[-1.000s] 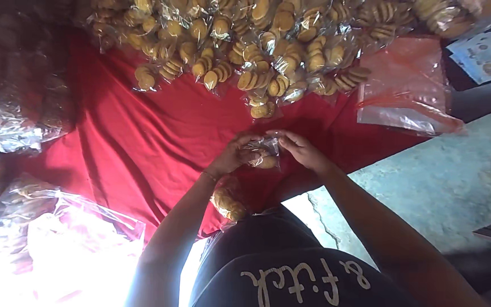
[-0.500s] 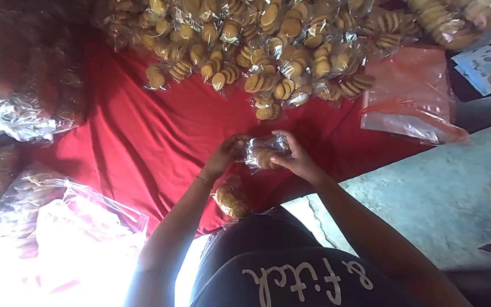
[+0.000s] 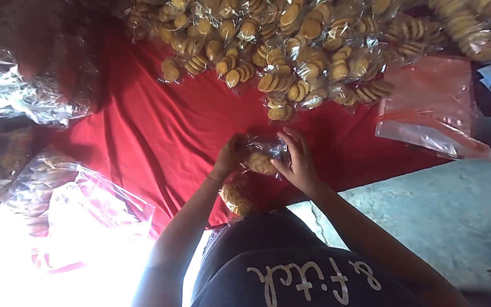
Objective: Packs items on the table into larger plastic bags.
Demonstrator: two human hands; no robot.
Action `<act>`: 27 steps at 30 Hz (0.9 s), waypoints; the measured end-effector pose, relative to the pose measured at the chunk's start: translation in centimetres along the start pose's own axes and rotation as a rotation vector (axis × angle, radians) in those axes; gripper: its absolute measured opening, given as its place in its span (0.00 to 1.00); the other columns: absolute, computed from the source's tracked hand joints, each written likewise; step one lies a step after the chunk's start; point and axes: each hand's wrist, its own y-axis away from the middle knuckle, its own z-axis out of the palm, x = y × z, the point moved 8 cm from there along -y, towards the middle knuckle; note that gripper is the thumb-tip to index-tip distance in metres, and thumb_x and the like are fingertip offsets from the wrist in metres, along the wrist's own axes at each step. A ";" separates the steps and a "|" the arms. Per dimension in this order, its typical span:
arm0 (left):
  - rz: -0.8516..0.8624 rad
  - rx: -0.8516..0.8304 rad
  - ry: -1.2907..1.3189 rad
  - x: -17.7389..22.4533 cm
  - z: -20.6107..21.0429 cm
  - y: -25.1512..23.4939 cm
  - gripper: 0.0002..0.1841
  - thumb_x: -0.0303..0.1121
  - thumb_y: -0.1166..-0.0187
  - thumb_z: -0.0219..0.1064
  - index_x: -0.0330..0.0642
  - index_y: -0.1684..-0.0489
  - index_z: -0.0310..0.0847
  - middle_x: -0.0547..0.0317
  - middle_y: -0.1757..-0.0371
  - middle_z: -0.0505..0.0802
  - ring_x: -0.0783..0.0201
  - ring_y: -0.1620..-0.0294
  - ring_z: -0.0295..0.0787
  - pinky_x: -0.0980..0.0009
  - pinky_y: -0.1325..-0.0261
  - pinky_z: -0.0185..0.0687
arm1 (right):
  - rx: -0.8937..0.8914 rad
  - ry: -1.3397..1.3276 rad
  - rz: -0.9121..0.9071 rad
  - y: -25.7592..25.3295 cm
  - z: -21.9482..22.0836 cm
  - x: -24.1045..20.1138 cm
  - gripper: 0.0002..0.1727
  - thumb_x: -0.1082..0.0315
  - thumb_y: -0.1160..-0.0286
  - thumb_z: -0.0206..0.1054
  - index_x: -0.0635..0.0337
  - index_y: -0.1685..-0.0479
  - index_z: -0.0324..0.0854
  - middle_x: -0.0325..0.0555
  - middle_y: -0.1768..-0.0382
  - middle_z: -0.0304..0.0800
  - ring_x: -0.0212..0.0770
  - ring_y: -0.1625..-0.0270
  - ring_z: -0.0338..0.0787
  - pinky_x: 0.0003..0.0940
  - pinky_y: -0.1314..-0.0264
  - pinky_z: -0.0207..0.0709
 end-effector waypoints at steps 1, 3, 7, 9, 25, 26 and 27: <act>-0.009 0.037 0.013 -0.4 -0.5 0.1 0.24 0.31 0.18 0.69 0.35 0.25 0.70 0.42 0.41 0.89 0.54 0.48 0.90 0.54 0.42 0.86 | -0.006 0.072 -0.100 0.3 -0.1 -1.2 0.33 0.47 0.27 0.70 0.63 0.30 0.80 0.70 0.26 0.75 0.67 0.25 0.76 0.60 0.24 0.71; -0.041 0.087 0.023 -1.0 -1.4 0.6 0.25 0.31 0.18 0.69 0.38 0.23 0.69 0.42 0.36 0.86 0.55 0.52 0.90 0.55 0.46 0.88 | -0.106 0.158 -0.221 0.9 1.1 -3.1 0.28 0.46 0.33 0.75 0.48 0.35 0.86 0.62 0.32 0.80 0.66 0.32 0.79 0.63 0.33 0.71; -0.103 0.048 -0.009 -2.2 -2.2 2.0 0.20 0.28 0.17 0.66 0.36 0.27 0.73 0.44 0.38 0.88 0.58 0.53 0.93 0.59 0.47 0.91 | -0.297 0.236 -0.209 1.2 4.5 -4.7 0.28 0.56 0.36 0.78 0.44 0.31 0.85 0.63 0.30 0.80 0.71 0.32 0.81 0.75 0.38 0.73; -0.143 0.045 -0.027 -2.8 -2.9 3.1 0.14 0.26 0.15 0.63 0.30 0.35 0.78 0.43 0.45 0.90 0.59 0.54 0.92 0.60 0.46 0.89 | -0.366 0.234 -0.215 1.2 5.6 -5.8 0.33 0.54 0.37 0.79 0.48 0.27 0.82 0.63 0.25 0.78 0.70 0.28 0.80 0.77 0.34 0.69; 0.456 0.033 -0.525 0.4 -3.6 10.9 0.15 0.26 0.17 0.56 0.34 0.50 0.91 0.44 0.46 0.95 0.49 0.40 0.91 0.55 0.32 0.82 | -0.234 -0.551 0.494 -3.1 -2.7 1.8 0.04 0.76 0.19 0.63 0.64 0.55 0.82 0.40 0.63 0.85 0.27 0.65 0.84 0.23 0.59 0.81; 0.435 -0.005 -0.499 0.3 -2.9 10.4 0.15 0.27 0.17 0.57 0.33 0.49 0.91 0.43 0.44 0.94 0.49 0.38 0.91 0.55 0.31 0.82 | -0.235 -0.677 0.536 -2.7 -2.5 2.4 0.04 0.77 0.19 0.61 0.62 0.56 0.81 0.38 0.66 0.84 0.26 0.68 0.83 0.22 0.63 0.81; 0.416 -0.029 -0.476 0.1 -2.5 10.0 0.15 0.28 0.16 0.57 0.32 0.48 0.90 0.42 0.43 0.94 0.49 0.37 0.90 0.55 0.30 0.81 | -0.247 -0.786 0.562 -2.2 -2.4 2.5 0.06 0.78 0.19 0.60 0.60 0.56 0.82 0.36 0.67 0.85 0.26 0.69 0.84 0.23 0.64 0.82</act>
